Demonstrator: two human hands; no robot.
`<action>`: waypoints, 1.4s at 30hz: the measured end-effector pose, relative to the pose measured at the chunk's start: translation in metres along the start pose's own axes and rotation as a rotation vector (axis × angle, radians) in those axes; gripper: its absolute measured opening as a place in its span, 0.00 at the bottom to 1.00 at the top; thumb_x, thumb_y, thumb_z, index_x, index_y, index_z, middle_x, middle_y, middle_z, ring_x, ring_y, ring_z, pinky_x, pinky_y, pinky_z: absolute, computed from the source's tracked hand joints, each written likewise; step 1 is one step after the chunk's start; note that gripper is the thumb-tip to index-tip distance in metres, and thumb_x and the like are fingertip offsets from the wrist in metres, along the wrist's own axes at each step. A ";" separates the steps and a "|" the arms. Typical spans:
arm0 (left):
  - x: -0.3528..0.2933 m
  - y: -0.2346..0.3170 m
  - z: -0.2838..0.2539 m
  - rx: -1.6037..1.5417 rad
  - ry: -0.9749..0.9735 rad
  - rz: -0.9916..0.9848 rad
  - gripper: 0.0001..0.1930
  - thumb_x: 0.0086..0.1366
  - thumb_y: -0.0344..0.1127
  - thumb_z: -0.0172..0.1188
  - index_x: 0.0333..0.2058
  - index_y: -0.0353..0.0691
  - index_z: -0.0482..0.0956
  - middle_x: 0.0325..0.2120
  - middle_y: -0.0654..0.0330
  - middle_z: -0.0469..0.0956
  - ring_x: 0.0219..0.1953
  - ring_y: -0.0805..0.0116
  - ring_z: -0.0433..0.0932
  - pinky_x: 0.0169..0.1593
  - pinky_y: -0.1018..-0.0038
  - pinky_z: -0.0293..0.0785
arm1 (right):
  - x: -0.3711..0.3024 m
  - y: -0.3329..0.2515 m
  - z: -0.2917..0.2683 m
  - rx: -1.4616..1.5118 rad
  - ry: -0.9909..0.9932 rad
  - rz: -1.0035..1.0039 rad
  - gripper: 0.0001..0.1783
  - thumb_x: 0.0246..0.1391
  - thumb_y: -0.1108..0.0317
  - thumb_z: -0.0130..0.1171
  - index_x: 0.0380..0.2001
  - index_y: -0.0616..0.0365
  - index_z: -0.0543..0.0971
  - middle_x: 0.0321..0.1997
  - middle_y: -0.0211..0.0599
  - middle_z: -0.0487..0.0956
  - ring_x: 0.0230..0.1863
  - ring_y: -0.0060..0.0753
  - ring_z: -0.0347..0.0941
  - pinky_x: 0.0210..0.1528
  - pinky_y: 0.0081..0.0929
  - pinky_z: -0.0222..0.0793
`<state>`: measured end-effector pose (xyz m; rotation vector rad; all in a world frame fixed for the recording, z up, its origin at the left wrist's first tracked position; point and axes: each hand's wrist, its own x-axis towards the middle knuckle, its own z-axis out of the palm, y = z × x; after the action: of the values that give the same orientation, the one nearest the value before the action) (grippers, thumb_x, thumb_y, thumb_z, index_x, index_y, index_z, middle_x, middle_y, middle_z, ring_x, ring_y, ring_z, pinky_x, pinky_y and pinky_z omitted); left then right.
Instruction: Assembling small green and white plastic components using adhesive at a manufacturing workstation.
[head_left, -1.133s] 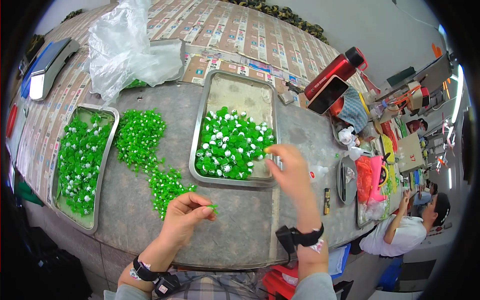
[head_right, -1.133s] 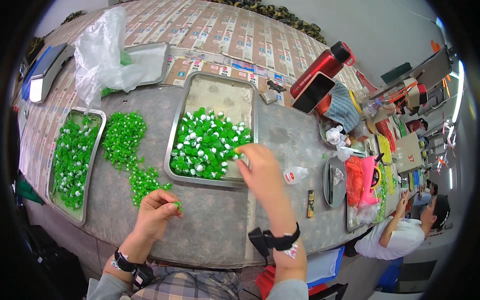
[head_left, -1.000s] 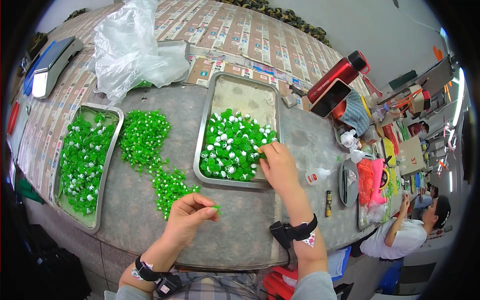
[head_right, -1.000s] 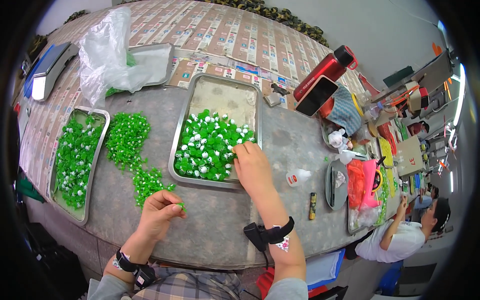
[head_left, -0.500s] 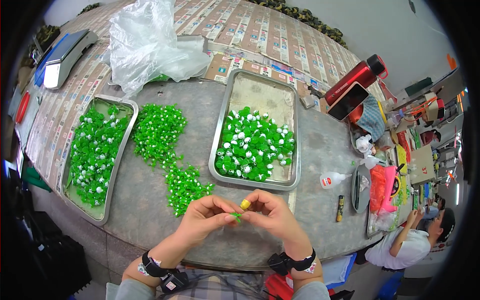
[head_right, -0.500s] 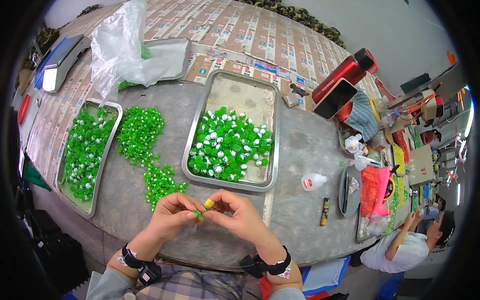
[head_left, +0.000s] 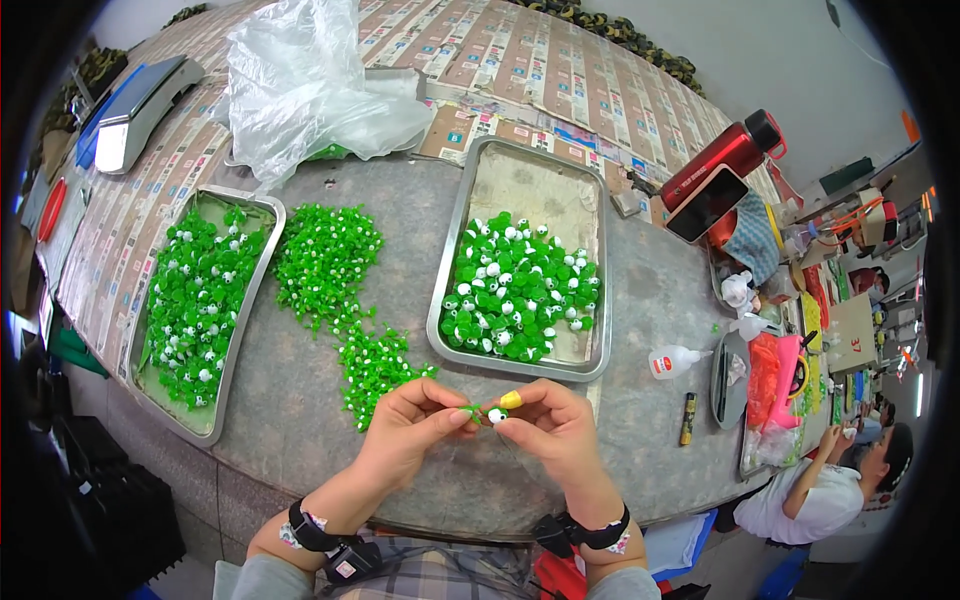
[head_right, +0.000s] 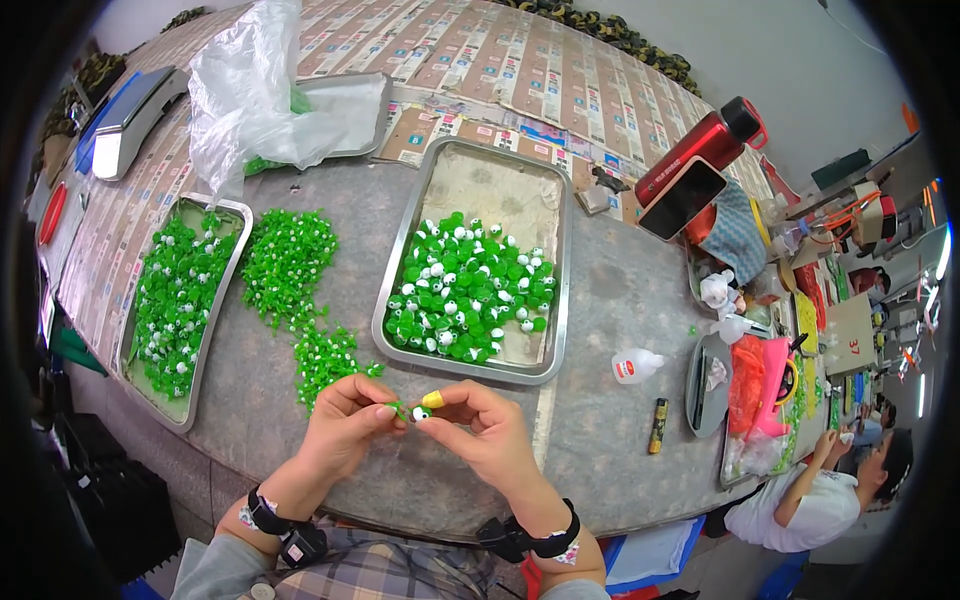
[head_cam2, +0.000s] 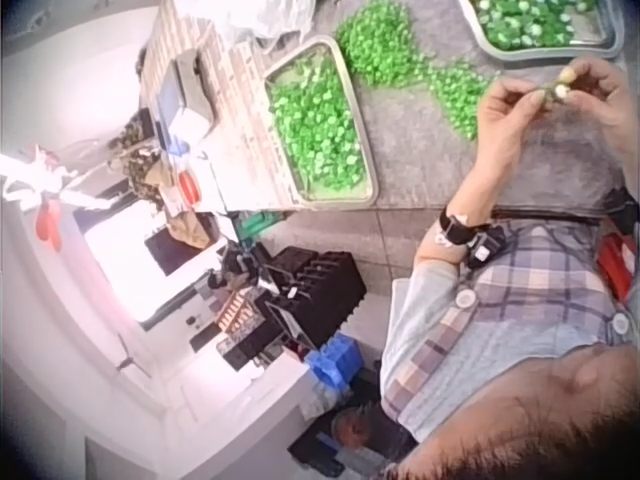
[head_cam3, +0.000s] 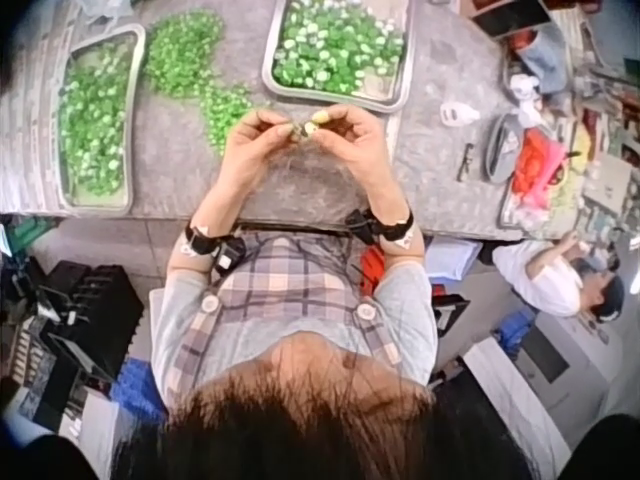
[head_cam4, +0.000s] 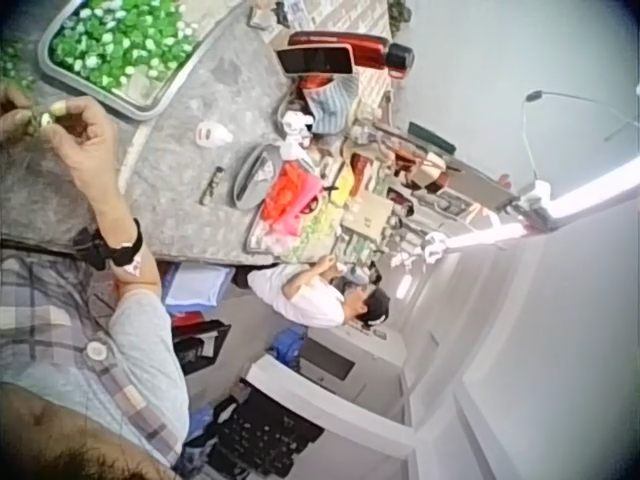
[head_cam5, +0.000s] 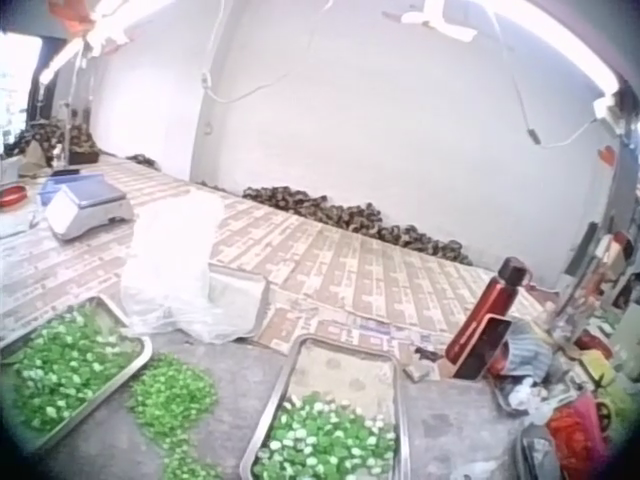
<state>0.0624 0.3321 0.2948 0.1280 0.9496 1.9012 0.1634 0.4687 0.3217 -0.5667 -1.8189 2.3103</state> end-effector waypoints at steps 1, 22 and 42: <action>0.000 0.000 0.000 0.000 0.003 0.000 0.04 0.52 0.25 0.53 0.27 0.34 0.70 0.26 0.58 0.73 0.29 0.71 0.73 0.34 0.76 0.72 | 0.000 -0.001 0.001 0.052 0.015 -0.018 0.10 0.41 0.77 0.56 0.31 0.63 0.71 0.32 0.33 0.74 0.34 0.20 0.70 0.37 0.15 0.65; -0.001 -0.004 0.006 1.054 0.005 0.622 0.07 0.42 0.23 0.60 0.23 0.36 0.72 0.20 0.58 0.72 0.22 0.66 0.72 0.25 0.77 0.67 | 0.004 0.006 -0.010 0.017 -0.053 0.164 0.12 0.44 0.75 0.53 0.35 0.65 0.72 0.31 0.33 0.75 0.33 0.18 0.70 0.35 0.12 0.65; -0.077 0.136 -0.096 1.259 1.140 1.062 0.07 0.51 0.23 0.53 0.31 0.35 0.71 0.17 0.67 0.69 0.21 0.80 0.68 0.27 0.86 0.65 | -0.001 0.006 -0.008 0.120 -0.080 -0.016 0.18 0.45 0.76 0.51 0.42 0.67 0.65 0.34 0.47 0.73 0.37 0.32 0.70 0.41 0.26 0.66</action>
<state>-0.0389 0.1860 0.3409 0.3352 3.2804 1.7975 0.1682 0.4741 0.3143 -0.4472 -1.6961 2.4438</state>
